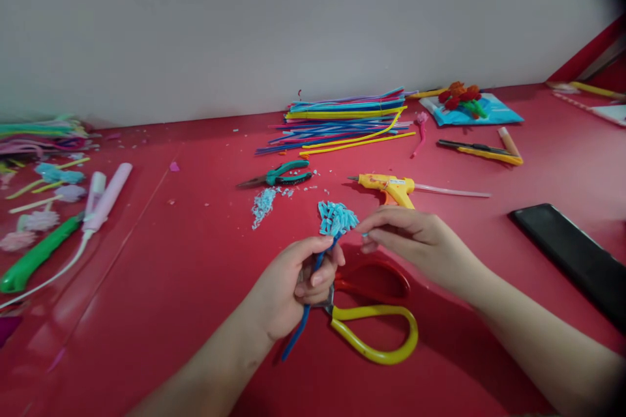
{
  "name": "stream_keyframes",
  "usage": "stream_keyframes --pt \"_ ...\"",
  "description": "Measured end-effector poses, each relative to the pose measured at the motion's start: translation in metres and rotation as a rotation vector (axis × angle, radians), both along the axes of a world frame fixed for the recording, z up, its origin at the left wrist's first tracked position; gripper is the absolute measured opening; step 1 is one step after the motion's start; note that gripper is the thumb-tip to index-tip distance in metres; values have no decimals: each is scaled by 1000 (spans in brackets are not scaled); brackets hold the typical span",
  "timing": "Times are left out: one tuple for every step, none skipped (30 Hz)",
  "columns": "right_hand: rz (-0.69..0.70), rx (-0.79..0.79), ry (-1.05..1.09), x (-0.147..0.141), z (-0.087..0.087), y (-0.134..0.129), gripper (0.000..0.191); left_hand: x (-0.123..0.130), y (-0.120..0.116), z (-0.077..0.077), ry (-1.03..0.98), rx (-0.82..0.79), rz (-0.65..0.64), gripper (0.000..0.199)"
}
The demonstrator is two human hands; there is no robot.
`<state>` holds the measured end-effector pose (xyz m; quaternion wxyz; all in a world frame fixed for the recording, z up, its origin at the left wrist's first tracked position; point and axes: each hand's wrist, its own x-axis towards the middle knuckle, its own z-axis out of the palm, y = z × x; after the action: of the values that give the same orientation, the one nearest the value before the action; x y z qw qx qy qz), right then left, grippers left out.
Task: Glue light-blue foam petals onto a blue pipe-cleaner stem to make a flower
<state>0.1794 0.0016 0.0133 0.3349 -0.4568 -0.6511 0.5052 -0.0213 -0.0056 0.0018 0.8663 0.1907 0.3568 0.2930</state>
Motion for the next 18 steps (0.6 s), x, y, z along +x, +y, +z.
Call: stream_keyframes --pt "8 -49 53 -1 2 -2 12 1 -1 -1 10 0 -9 27" --pt "13 -100 90 -2 3 -4 11 1 -2 -2 20 -1 -19 28" --pt "16 -147 116 -4 4 -6 9 2 -3 -2 29 -2 -30 28" --pt "17 -187 132 -5 5 -7 8 3 -4 -3 37 -1 -42 29" --pt "18 -217 140 -6 5 -8 8 3 -4 -3 45 2 -56 29" --pt "20 -241 142 -7 5 -9 9 4 -5 -3 58 10 -66 29" --pt "14 -259 141 -7 6 -10 12 4 -6 -2 73 24 -79 29" --pt "2 -271 131 -7 6 -10 15 5 -6 -1 101 47 -85 28" --pt "-17 -276 108 -7 6 -10 17 6 -7 0 137 78 -91 29" --pt "-34 -275 78 -7 6 -10 19 6 -7 1 181 114 -96 29" --pt "-43 -271 49 -6 7 -10 20 7 -8 3 228 154 -103 30" --pt "-44 -265 27 -6 7 -10 19 8 -8 4 275 191 -114 31" --pt "-32 -261 18 -6 7 -10 18 9 -8 5 316 223 -128 33" --pt "-13 -261 20 -5 7 -10 16 9 -9 5 349 248 -144 34" --pt "4 -262 26 -5 8 -9 14 9 -9 6 375 267 -159 35" --pt "16 -262 31 -5 8 -9 12 10 -10 6 393 281 -169 35" --pt "20 -261 31 -5 8 -9 12 10 -10 6 407 292 -176 36" --pt "18 -258 27 -5 8 -9 12 10 -10 6 418 301 -180 36"
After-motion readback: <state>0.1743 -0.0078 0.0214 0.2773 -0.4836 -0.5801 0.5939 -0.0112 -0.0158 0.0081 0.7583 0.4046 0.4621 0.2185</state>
